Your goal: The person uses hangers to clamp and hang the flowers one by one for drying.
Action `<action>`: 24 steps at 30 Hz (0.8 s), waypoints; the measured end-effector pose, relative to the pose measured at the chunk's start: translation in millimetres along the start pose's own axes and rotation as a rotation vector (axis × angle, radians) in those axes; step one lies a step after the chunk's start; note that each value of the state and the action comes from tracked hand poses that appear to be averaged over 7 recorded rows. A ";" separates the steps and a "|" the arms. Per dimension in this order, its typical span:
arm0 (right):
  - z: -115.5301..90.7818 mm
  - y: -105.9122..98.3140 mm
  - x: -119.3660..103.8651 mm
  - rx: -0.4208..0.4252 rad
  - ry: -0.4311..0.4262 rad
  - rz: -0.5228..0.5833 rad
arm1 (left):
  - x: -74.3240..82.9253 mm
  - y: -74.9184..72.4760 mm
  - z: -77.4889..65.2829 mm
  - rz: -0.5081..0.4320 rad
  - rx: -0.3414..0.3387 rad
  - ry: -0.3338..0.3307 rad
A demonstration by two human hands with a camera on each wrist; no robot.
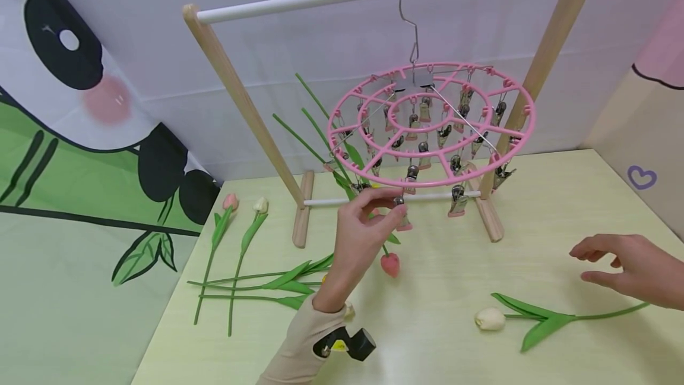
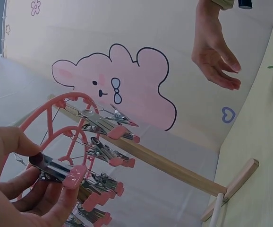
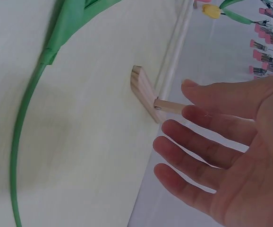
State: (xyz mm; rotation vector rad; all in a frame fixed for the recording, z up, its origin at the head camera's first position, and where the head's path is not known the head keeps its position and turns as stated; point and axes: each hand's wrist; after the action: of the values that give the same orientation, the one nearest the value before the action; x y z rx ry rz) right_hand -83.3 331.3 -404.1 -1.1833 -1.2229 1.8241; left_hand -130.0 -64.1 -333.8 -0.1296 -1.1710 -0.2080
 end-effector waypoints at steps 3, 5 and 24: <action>-3.3 2.7 5.2 -0.016 0.015 -0.010 | 1.1 -0.1 -0.6 -0.031 0.002 -0.012; -5.2 4.4 8.9 -0.024 0.023 -0.014 | 1.5 -0.2 -0.6 -0.055 0.000 -0.015; -18.8 17.7 47.3 -0.208 0.183 -0.061 | 3.4 -2.8 -0.8 -0.065 0.014 -0.022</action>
State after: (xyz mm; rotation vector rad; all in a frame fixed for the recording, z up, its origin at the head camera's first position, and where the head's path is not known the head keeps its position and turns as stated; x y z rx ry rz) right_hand -85.0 372.2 -439.2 -1.3782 -1.3504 1.5357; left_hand -128.6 -67.3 -331.0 -0.0822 -1.1988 -0.2559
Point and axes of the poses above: each hand's wrist, its own z-axis towards the middle knuckle, its own y-axis out of the palm, x = y × z, and after that the axes turned 2 degrees about y, right-handed
